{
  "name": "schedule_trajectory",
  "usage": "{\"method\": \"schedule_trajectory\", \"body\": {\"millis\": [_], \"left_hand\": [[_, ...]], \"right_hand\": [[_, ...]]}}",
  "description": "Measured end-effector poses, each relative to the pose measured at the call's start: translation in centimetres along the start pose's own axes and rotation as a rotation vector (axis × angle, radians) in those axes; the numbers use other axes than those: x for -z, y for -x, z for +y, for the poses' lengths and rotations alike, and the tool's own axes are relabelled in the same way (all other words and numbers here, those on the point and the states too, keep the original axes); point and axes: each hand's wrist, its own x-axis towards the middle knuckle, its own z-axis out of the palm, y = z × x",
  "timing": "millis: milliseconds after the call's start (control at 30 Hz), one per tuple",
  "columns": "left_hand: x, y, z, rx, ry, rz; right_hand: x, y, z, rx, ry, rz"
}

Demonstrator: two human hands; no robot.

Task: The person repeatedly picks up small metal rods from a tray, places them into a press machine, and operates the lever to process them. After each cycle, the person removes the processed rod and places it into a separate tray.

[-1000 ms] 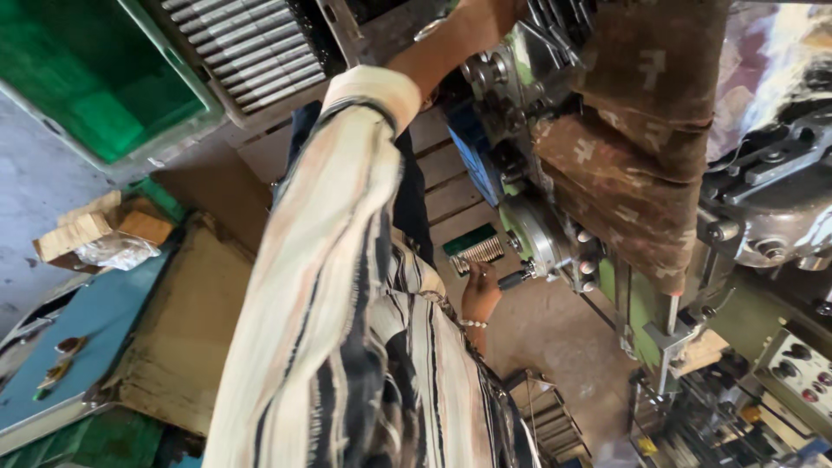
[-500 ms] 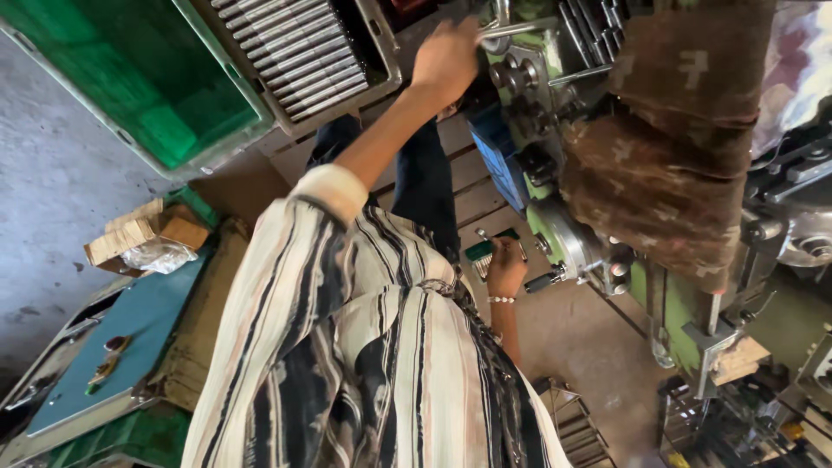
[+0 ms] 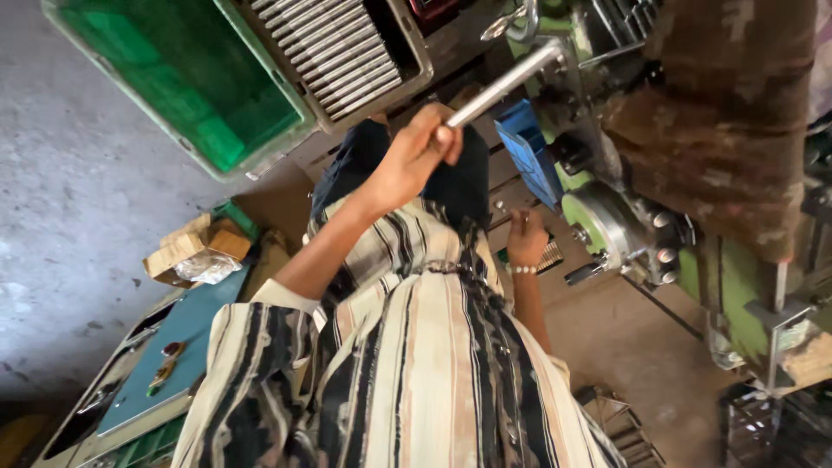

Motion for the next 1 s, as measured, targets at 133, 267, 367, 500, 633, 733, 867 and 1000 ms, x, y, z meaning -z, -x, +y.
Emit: {"method": "schedule_trajectory", "body": {"millis": [133, 267, 367, 500, 633, 733, 867, 1000], "left_hand": [[-0.7, -0.3, 8.7, -0.177, -0.124, -0.291], [-4.2, -4.6, 9.1, 0.115, 0.126, -0.115], [-5.3, -5.0, 7.4, -0.129, 0.175, -0.196], [-5.0, -3.9, 5.0, -0.052, 0.169, -0.223], [-6.2, -4.9, 2.8, 0.125, 0.088, -0.179], [-8.2, -5.2, 2.0, 0.115, -0.005, -0.233], [-9.5, -5.2, 3.6, 0.164, -0.091, -0.291], [-9.7, -5.7, 5.6, 0.288, 0.029, -0.362]], "right_hand": [[-0.8, -2.1, -1.3, 0.026, -0.082, -0.018], [-0.6, -5.2, -5.2, 0.066, -0.100, 0.006], [1.9, -7.0, -8.4, 0.014, -0.018, 0.029], [7.3, -8.0, -13.1, 0.108, -0.278, 0.258], [12.8, -9.0, -17.4, 0.130, -0.326, 0.469], [15.2, -8.9, -19.5, 0.150, -0.452, 0.660], [16.2, -8.7, -20.8, 0.229, -0.480, 0.717], [16.5, -8.4, -20.0, 0.194, -0.449, 0.690]]}}
